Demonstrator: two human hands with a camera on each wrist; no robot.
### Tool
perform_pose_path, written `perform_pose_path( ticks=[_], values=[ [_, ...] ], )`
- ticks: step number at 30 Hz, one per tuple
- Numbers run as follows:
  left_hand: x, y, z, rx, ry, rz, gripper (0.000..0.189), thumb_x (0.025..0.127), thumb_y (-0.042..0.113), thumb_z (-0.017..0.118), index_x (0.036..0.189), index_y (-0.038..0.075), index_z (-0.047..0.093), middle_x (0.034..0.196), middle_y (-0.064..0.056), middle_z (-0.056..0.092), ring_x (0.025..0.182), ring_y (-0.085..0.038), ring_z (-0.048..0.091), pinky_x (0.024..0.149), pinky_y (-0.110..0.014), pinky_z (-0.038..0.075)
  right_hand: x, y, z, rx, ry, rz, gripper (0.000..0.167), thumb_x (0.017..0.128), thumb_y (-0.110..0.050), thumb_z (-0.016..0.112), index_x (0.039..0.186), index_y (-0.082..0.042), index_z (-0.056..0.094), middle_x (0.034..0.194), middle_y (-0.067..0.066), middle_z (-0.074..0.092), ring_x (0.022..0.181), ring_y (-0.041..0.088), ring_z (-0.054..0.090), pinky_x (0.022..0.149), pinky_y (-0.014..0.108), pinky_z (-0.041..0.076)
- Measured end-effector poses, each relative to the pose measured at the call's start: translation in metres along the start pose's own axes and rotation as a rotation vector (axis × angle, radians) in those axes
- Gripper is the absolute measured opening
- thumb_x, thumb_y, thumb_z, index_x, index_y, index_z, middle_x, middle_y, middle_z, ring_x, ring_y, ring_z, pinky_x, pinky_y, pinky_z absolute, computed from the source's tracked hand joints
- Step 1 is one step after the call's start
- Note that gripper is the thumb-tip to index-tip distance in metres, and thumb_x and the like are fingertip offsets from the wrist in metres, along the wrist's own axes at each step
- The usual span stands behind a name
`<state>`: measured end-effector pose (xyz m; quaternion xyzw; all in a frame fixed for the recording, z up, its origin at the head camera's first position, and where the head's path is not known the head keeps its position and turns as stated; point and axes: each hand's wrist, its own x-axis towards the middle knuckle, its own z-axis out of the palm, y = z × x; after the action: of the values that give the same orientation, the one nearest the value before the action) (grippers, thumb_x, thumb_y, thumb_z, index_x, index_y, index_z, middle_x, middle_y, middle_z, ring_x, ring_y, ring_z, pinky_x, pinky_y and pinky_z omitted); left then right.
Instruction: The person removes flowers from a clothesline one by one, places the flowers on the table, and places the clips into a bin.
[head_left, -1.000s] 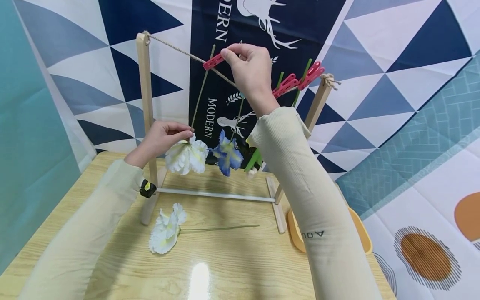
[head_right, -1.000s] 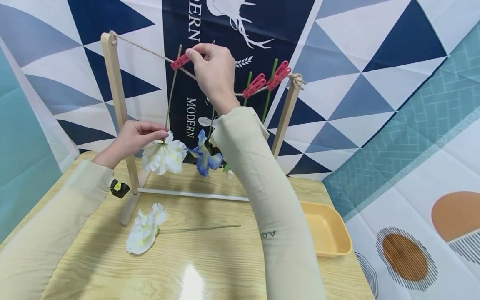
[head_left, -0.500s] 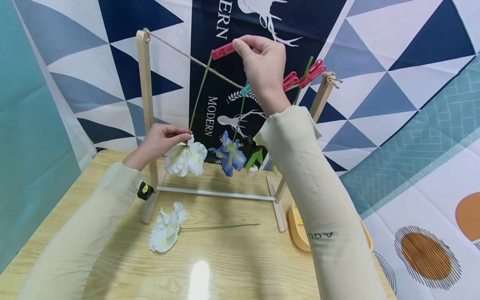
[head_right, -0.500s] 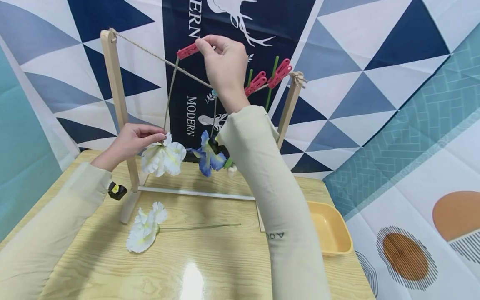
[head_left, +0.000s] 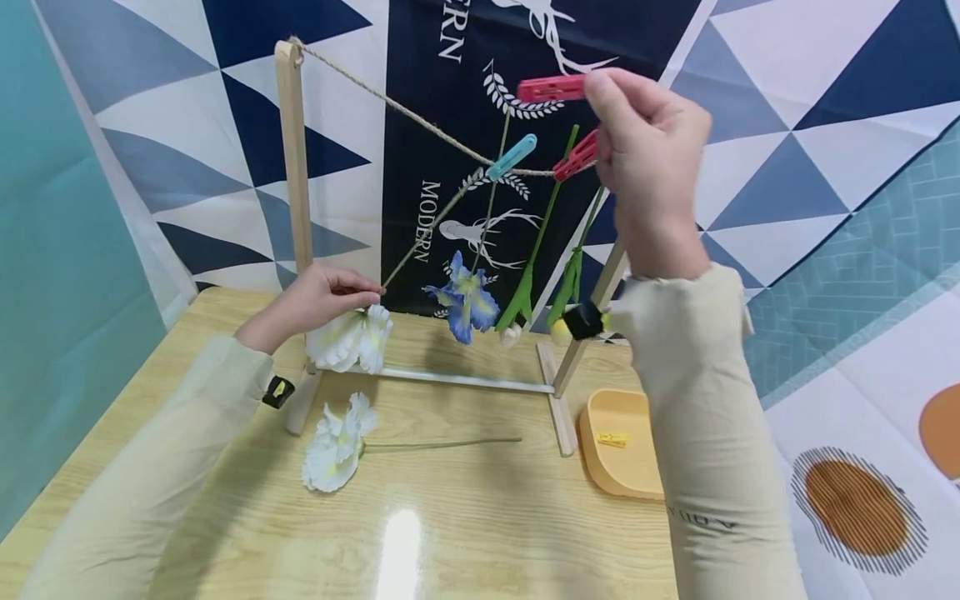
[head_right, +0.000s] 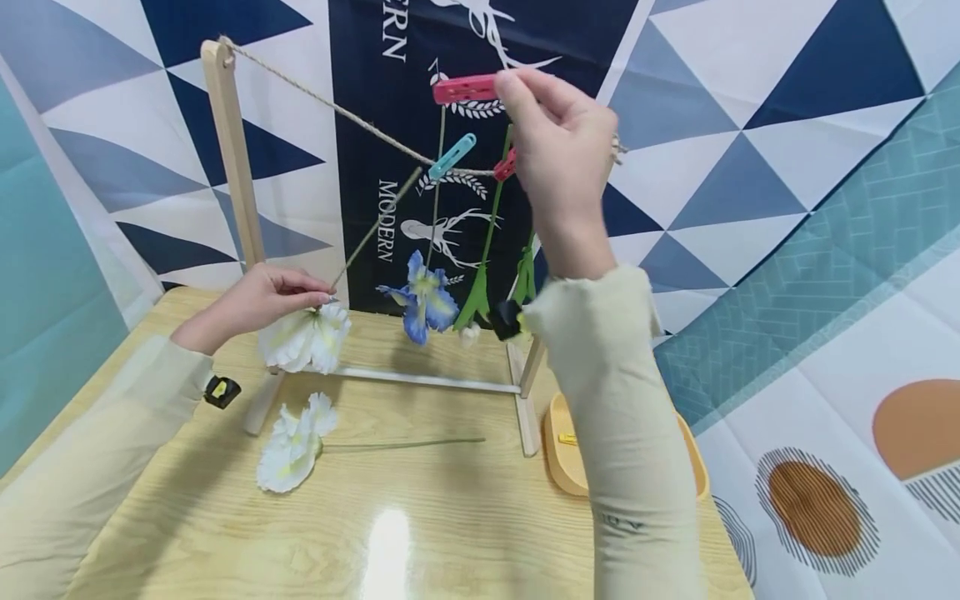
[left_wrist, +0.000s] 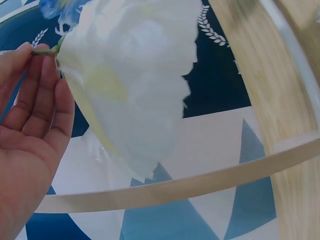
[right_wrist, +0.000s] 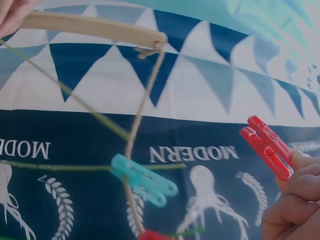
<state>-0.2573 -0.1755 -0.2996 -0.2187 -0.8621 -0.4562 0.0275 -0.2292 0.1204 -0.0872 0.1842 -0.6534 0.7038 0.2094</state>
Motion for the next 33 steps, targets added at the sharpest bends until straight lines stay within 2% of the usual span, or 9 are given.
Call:
perform_pose_path(
  ticks=[6,10,15,19,22,25,28,30,33],
  values=[
    [-0.007,-0.001,0.006,0.043,-0.092,0.014,0.018,0.09,0.015,0.063,0.102,0.004,0.072,0.101,-0.012,0.071,0.083,-0.005,0.06,0.072,-0.015,0.049,-0.027,-0.004,-0.041,0.021,0.035,-0.001,0.03,0.079,-0.018,0.075,0.1,0.003,0.071,0.054,0.005,0.039,0.042,0.016,0.022,0.039,0.024,0.01],
    [-0.009,-0.001,0.009,0.037,-0.153,0.0,0.019,0.09,0.015,0.063,0.102,0.004,0.072,0.1,-0.012,0.071,0.081,-0.009,0.06,0.07,-0.018,0.049,-0.048,-0.002,-0.072,0.044,0.105,0.035,0.038,0.077,-0.017,0.077,0.105,0.006,0.068,0.06,0.007,0.041,0.045,0.018,0.02,0.039,0.026,0.008],
    [-0.008,-0.007,0.016,0.031,-0.245,-0.019,0.019,0.09,0.012,0.063,0.104,0.003,0.071,0.106,-0.013,0.069,0.087,-0.012,0.061,0.071,-0.018,0.049,-0.073,0.012,-0.119,0.071,0.189,0.089,0.037,0.078,-0.012,0.075,0.105,0.011,0.066,0.057,0.007,0.041,0.043,0.017,0.019,0.038,0.027,0.006],
    [-0.006,-0.015,0.03,0.018,-0.337,-0.021,0.021,0.09,0.013,0.062,0.106,0.002,0.071,0.109,-0.014,0.069,0.09,-0.011,0.061,0.075,-0.02,0.05,-0.098,0.036,-0.164,0.028,0.2,0.195,0.025,0.082,-0.009,0.07,0.102,0.006,0.069,0.053,0.004,0.043,0.043,0.018,0.021,0.039,0.03,0.006],
    [-0.004,-0.021,0.044,-0.01,-0.404,-0.021,0.022,0.09,0.014,0.062,0.106,0.001,0.07,0.107,-0.013,0.069,0.086,-0.007,0.06,0.074,-0.02,0.049,-0.118,0.06,-0.199,-0.011,0.165,0.278,0.014,0.087,-0.007,0.064,0.097,0.0,0.072,0.05,0.001,0.045,0.041,0.016,0.025,0.04,0.031,0.008],
    [-0.003,-0.03,0.06,-0.055,-0.455,-0.029,0.022,0.09,0.013,0.062,0.104,-0.002,0.07,0.102,-0.013,0.07,0.078,-0.003,0.057,0.07,-0.019,0.048,-0.134,0.086,-0.231,-0.034,0.135,0.376,0.015,0.091,-0.008,0.059,0.089,-0.006,0.074,0.049,-0.002,0.047,0.038,0.01,0.032,0.037,0.028,0.013],
    [-0.001,-0.038,0.074,-0.112,-0.505,-0.039,0.021,0.089,0.009,0.062,0.101,-0.007,0.069,0.094,-0.014,0.071,0.072,-0.002,0.054,0.065,-0.018,0.046,-0.148,0.111,-0.257,-0.048,0.125,0.505,0.018,0.092,-0.011,0.058,0.082,-0.01,0.073,0.05,-0.004,0.049,0.039,0.005,0.04,0.035,0.022,0.024],
    [0.001,-0.043,0.081,-0.122,-0.543,-0.052,0.02,0.089,0.008,0.062,0.1,-0.007,0.069,0.089,-0.011,0.071,0.068,-0.003,0.051,0.063,-0.017,0.044,-0.157,0.126,-0.271,-0.063,0.126,0.584,0.02,0.093,-0.014,0.058,0.08,-0.013,0.072,0.052,-0.005,0.049,0.041,0.004,0.042,0.037,0.018,0.031],
    [0.006,-0.044,0.087,-0.104,-0.603,-0.064,0.021,0.089,0.009,0.061,0.101,-0.005,0.07,0.092,-0.01,0.071,0.068,-0.003,0.05,0.062,-0.018,0.043,-0.169,0.145,-0.285,-0.115,0.122,0.679,0.023,0.094,-0.018,0.056,0.075,-0.017,0.07,0.055,-0.007,0.048,0.043,0.002,0.042,0.039,0.016,0.034]
  ],
)
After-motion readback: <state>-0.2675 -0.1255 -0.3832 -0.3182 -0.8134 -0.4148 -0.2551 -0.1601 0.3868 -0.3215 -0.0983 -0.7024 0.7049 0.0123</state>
